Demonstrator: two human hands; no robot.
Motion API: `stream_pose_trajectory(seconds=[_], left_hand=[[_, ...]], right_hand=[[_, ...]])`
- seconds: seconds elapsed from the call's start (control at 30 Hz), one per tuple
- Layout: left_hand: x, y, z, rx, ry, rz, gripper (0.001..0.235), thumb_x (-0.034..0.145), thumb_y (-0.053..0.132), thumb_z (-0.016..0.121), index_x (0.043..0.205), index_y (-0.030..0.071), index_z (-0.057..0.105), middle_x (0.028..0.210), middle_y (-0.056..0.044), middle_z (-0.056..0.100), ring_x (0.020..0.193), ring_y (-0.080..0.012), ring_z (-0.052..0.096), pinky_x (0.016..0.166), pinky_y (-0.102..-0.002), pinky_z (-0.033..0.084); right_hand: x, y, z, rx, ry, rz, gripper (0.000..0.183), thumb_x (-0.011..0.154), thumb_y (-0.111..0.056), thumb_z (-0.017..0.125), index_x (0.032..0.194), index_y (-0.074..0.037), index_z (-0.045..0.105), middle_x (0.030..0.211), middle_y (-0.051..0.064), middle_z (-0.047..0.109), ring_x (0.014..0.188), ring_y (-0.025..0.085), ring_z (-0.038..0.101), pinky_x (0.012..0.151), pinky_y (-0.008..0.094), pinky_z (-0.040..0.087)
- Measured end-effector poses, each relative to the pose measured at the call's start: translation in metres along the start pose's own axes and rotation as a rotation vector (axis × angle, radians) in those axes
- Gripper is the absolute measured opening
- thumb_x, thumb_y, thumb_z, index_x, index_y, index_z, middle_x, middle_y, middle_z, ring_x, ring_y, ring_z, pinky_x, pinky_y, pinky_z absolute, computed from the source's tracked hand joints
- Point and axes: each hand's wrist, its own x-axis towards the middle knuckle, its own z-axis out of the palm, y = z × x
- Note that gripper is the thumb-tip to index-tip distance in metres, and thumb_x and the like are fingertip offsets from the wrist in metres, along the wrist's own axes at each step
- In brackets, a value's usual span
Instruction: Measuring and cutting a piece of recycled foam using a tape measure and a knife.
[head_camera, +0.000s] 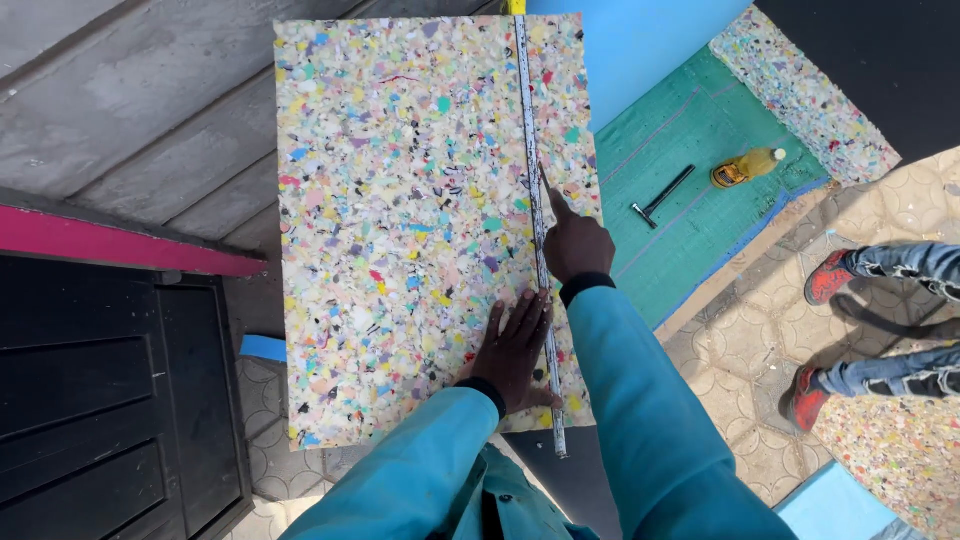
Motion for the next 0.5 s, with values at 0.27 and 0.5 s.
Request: stream_pose_trajectory(seconds=[0.27,0.5], left_hand=[[-0.005,-0.001,-0.011,-0.006,-0.046,0.004,0.162,0.086,0.106,0.063,0.199,0.011,-0.002,0.209,-0.015,-0.018,0.193,-0.0369,-0.019,0.154,-0.072,-0.016],[0.014,-0.009,0.053,0.106,0.304,0.014,0.186,0.07,0.123,0.064,0.199,0.008,-0.004,0.209,-0.016,-0.013,0.194,-0.0395,-0.016,0.155,-0.071,-0.012]], right_hand=[[0.048,-0.017,0.005,-0.038,0.021,-0.023,0.069,0.118,-0.037,0.057,0.186,-0.051,0.06,0.128,0.024,0.09,0.121,0.055,0.089,0.1,0.072,0.073],[-0.178,0.058,0.03,0.004,-0.278,0.057,0.084,0.121,-0.03,0.052,0.196,-0.058,0.026,0.125,0.03,0.087,0.115,0.056,0.084,0.1,0.071,0.065]])
